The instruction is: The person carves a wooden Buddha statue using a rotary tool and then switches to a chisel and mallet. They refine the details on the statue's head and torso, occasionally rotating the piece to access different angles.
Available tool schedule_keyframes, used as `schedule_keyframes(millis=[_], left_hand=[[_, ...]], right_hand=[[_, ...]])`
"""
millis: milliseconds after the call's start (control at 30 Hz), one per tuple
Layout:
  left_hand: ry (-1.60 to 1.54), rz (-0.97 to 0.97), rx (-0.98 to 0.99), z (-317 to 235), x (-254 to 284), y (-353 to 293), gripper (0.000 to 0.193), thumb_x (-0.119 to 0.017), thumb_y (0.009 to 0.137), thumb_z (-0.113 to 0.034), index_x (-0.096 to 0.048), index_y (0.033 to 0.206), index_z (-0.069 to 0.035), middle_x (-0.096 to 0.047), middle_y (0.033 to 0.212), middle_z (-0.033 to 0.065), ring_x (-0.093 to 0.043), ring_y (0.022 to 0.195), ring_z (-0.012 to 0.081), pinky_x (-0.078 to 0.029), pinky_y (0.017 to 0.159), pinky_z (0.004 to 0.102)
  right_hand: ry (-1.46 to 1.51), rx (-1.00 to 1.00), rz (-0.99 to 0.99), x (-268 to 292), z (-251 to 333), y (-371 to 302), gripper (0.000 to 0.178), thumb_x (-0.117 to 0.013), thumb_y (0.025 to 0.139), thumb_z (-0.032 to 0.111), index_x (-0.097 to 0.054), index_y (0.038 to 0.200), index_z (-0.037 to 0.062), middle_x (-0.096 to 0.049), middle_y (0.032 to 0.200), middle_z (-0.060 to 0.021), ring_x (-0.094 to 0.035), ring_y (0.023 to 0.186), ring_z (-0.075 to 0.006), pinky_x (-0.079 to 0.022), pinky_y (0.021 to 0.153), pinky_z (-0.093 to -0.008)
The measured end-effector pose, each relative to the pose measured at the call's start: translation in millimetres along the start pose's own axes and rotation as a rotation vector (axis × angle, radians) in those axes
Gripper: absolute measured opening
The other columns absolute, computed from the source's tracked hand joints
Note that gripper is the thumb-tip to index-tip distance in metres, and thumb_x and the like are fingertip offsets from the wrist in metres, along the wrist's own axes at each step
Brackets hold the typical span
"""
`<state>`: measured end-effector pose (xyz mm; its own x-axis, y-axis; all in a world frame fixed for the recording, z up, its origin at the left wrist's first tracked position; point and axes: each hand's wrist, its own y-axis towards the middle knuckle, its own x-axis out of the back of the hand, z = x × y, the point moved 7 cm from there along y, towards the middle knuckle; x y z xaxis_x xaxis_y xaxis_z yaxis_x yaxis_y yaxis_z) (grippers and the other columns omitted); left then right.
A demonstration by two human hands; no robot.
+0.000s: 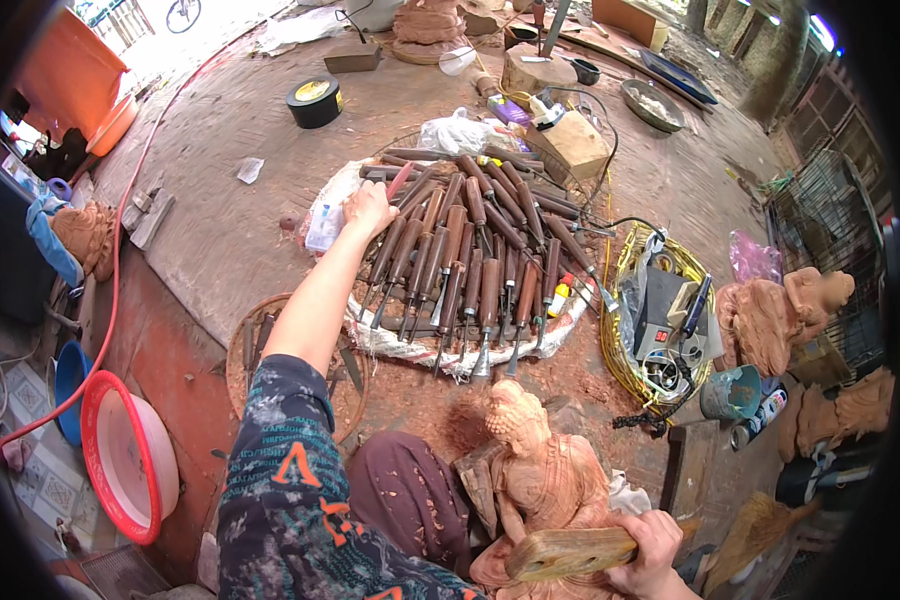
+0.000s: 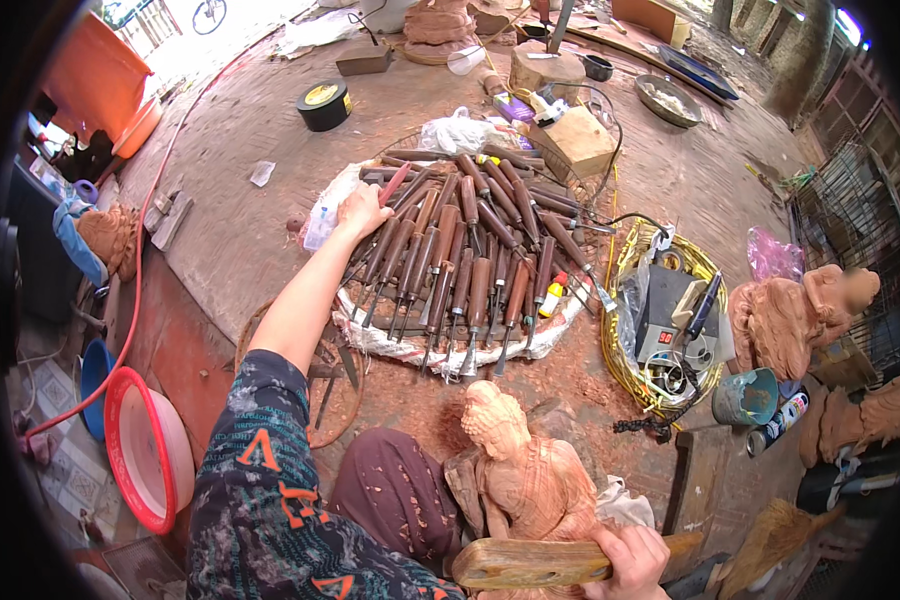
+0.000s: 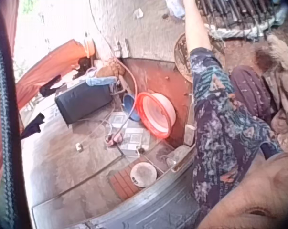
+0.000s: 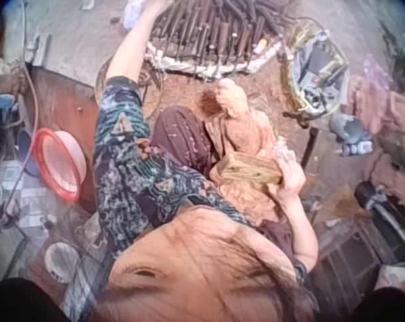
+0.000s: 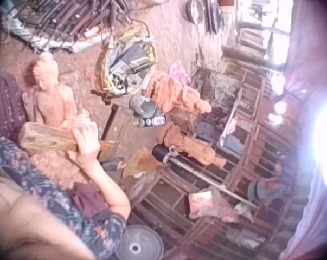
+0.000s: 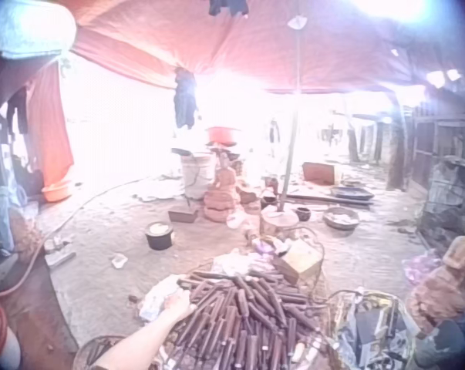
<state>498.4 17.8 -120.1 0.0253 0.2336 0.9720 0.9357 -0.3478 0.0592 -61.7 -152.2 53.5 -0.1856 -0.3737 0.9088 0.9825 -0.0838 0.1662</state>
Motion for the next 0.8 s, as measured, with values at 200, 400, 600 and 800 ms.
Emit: schedule_keyframes(millis=[200,400,600,800], left_hand=[[-0.604,0.03,0.183,52,-20,32,0.027,-0.08,0.07,-0.027,-0.076,0.09,-0.009,-0.073,0.09,0.0098,-0.069,0.084,0.0184,-0.052,0.08,0.0323],[-1.005,-0.073,0.292,90,-11,53,0.017,-0.071,0.08,-0.002,-0.072,0.097,-0.001,-0.071,0.09,0.0096,-0.066,0.08,0.0156,-0.054,0.073,0.0298],[-0.937,-0.139,0.34,118,8,31,0.02,-0.064,0.084,-0.002,-0.069,0.103,-0.001,-0.071,0.095,0.0097,-0.066,0.084,0.0162,-0.053,0.076,0.0305],[-0.567,-0.24,0.198,108,31,16,0.022,-0.066,0.082,-0.008,-0.07,0.103,-0.008,-0.071,0.097,0.012,-0.068,0.086,0.0201,-0.052,0.077,0.0316]], right_hand=[[0.003,-0.027,0.007,-2,-2,-2,0.05,-0.064,0.077,0.042,-0.064,0.106,0.0014,-0.064,0.092,-0.0227,-0.063,0.083,-0.0407,-0.05,0.073,-0.0462],[0.029,-0.024,0.028,-2,-2,-1,0.051,-0.065,0.075,0.043,-0.064,0.106,0.0016,-0.063,0.086,-0.0211,-0.062,0.077,-0.0397,-0.049,0.071,-0.0459],[0.033,-0.041,0.044,-4,-3,-2,0.052,-0.066,0.073,0.041,-0.064,0.106,0.002,-0.062,0.086,-0.0207,-0.061,0.078,-0.0396,-0.049,0.07,-0.0456],[0.019,-0.077,0.072,-4,-4,-3,0.048,-0.067,0.07,0.036,-0.064,0.105,0.0022,-0.061,0.083,-0.0202,-0.06,0.075,-0.0395,-0.048,0.068,-0.0453]])
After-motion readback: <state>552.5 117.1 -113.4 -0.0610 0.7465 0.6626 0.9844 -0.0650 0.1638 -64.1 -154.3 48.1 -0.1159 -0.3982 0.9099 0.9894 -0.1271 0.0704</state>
